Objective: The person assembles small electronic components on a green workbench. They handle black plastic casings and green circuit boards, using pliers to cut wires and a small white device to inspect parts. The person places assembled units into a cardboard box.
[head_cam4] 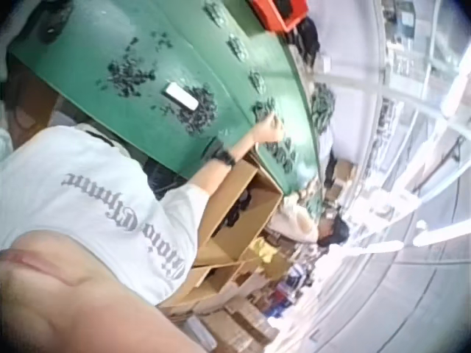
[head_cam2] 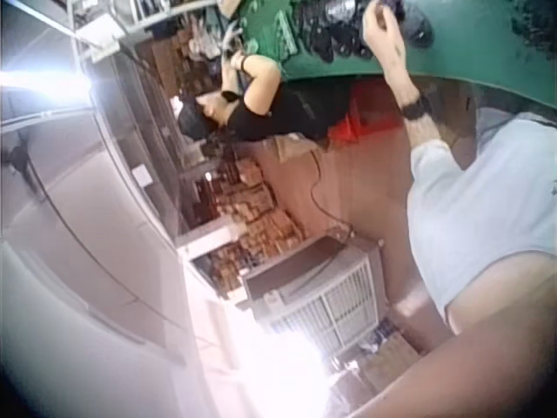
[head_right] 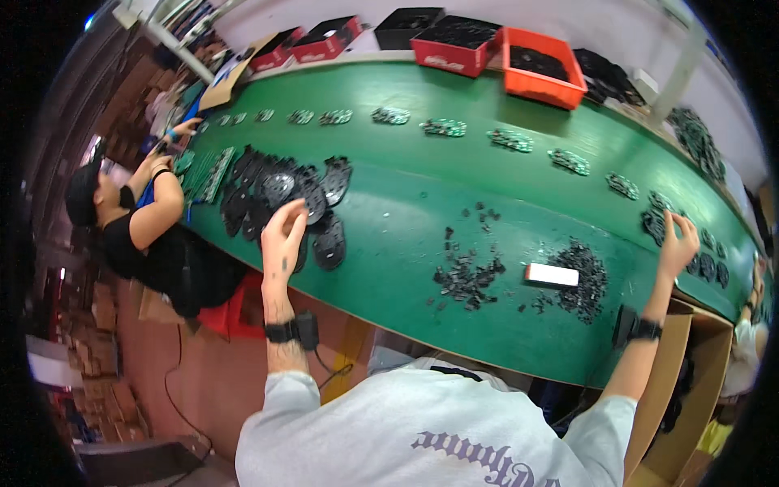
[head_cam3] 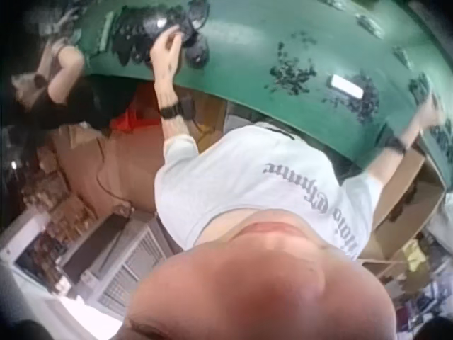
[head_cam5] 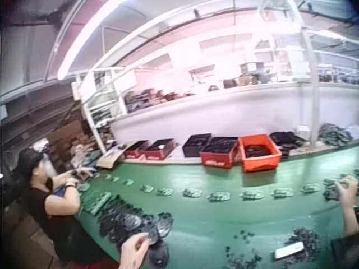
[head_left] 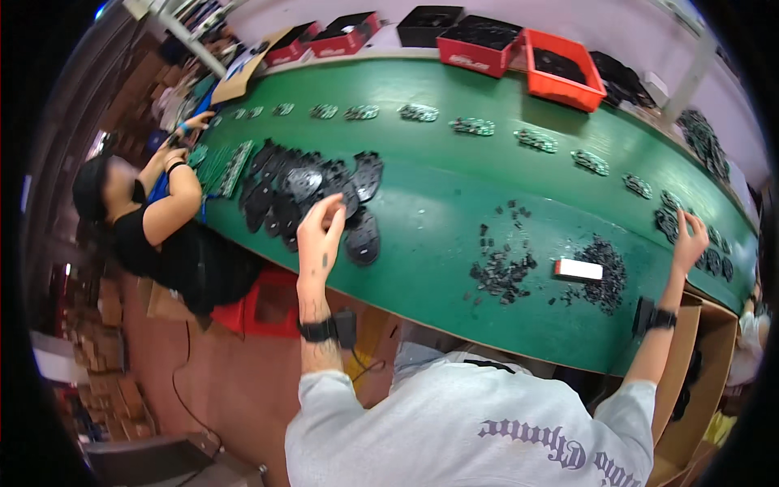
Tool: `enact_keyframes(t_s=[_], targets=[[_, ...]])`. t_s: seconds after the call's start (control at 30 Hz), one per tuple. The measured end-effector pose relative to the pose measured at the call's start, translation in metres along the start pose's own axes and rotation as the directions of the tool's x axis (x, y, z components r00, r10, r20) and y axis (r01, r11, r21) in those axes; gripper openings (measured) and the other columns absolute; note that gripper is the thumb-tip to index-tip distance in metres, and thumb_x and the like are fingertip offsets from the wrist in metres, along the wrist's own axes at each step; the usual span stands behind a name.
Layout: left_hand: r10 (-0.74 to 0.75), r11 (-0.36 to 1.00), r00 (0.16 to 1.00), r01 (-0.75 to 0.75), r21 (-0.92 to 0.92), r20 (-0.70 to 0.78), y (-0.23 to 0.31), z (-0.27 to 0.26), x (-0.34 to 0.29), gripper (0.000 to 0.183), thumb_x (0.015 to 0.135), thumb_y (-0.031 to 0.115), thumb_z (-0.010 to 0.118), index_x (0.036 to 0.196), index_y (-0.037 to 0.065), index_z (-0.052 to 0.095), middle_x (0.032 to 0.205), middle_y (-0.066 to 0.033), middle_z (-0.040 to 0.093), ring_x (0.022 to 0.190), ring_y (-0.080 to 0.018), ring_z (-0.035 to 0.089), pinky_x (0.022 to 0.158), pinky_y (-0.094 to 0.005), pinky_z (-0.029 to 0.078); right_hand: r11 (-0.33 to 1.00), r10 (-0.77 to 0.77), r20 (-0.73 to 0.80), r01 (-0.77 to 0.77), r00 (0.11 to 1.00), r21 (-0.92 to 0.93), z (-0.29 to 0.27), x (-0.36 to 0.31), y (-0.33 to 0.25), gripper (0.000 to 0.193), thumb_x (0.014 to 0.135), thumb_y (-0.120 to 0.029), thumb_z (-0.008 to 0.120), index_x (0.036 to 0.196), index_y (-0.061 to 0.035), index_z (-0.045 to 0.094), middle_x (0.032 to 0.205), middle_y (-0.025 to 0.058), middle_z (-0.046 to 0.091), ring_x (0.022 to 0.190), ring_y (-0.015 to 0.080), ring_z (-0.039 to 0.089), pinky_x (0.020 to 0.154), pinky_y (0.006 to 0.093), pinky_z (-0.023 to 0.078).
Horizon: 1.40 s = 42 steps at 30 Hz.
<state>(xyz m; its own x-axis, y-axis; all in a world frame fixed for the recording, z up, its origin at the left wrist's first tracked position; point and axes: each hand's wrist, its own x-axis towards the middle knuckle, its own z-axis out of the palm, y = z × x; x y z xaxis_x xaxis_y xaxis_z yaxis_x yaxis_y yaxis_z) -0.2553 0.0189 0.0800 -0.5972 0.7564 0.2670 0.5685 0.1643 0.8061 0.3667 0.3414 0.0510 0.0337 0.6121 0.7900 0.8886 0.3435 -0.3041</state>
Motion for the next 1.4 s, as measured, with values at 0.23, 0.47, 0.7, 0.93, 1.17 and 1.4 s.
enact_keyframes(t_s=[0.23,0.47,0.7,0.93,1.17,1.4], targets=[[0.227,0.804,0.952,-0.302,0.512,0.206,-0.007,0.006,-0.001,0.027,0.080,0.014,0.068,0.105,0.004,0.067,0.102,-0.0109,0.063,0.098,-0.0282,0.057,0.088,-0.0369,0.045,0.816,-0.173,0.588,-0.220,0.790,0.535,-0.097,-0.075,-0.221,0.009,0.078,-0.005,0.072,0.086,-0.0007,0.071,0.086,0.0085,0.065,0.079,0.0195,0.062,0.071,0.0307,0.048],[0.277,0.742,0.940,-0.342,0.577,0.200,-0.021,0.030,-0.042,0.017,0.080,0.012,0.067,0.096,0.006,0.067,0.096,-0.0077,0.061,0.093,-0.0270,0.057,0.082,-0.0374,0.046,0.782,-0.205,0.707,-0.321,0.677,0.535,-0.060,-0.154,-0.274,0.010,0.077,-0.005,0.072,0.086,-0.0017,0.071,0.079,0.0076,0.064,0.069,0.0181,0.063,0.062,0.0282,0.049],[0.254,0.838,0.941,-0.330,0.435,0.224,-0.009,0.047,-0.079,0.019,0.082,0.009,0.066,0.101,0.003,0.067,0.095,-0.0118,0.061,0.091,-0.0291,0.059,0.081,-0.0382,0.047,0.830,-0.126,0.787,-0.370,0.604,0.417,-0.054,-0.165,-0.271,0.013,0.077,-0.008,0.072,0.090,-0.0044,0.070,0.082,0.0065,0.060,0.070,0.0192,0.061,0.064,0.0308,0.049],[0.347,0.799,0.925,-0.377,0.468,0.153,0.020,0.071,-0.079,0.040,0.082,0.014,0.066,0.121,0.006,0.060,0.119,-0.0138,0.058,0.110,-0.0336,0.052,0.097,-0.0420,0.039,0.866,-0.295,0.640,-0.085,0.710,0.492,-0.049,-0.171,-0.261,0.006,0.073,-0.011,0.066,0.071,-0.0055,0.064,0.074,0.0111,0.060,0.075,0.0313,0.060,0.066,0.0422,0.049],[0.287,0.837,0.936,-0.349,0.422,0.206,0.002,0.055,-0.067,0.041,0.089,0.030,0.063,0.115,-0.003,0.062,0.110,-0.0251,0.059,0.102,-0.0384,0.056,0.090,-0.0444,0.043,0.703,-0.224,0.579,-0.282,0.784,0.653,-0.058,-0.158,-0.249,0.010,0.079,-0.012,0.066,0.083,-0.0032,0.066,0.081,0.0113,0.065,0.077,0.0279,0.064,0.070,0.0368,0.050],[0.132,0.979,0.978,-0.154,0.130,0.163,0.029,0.066,-0.063,0.039,0.086,0.023,0.070,0.116,-0.001,0.059,0.108,-0.0205,0.058,0.096,-0.0318,0.057,0.087,-0.0404,0.047,0.520,0.026,0.683,-0.594,0.730,0.614,-0.095,-0.150,-0.241,0.017,0.082,-0.012,0.069,0.094,-0.0008,0.071,0.085,0.0088,0.070,0.080,0.0150,0.067,0.074,0.0291,0.053]])
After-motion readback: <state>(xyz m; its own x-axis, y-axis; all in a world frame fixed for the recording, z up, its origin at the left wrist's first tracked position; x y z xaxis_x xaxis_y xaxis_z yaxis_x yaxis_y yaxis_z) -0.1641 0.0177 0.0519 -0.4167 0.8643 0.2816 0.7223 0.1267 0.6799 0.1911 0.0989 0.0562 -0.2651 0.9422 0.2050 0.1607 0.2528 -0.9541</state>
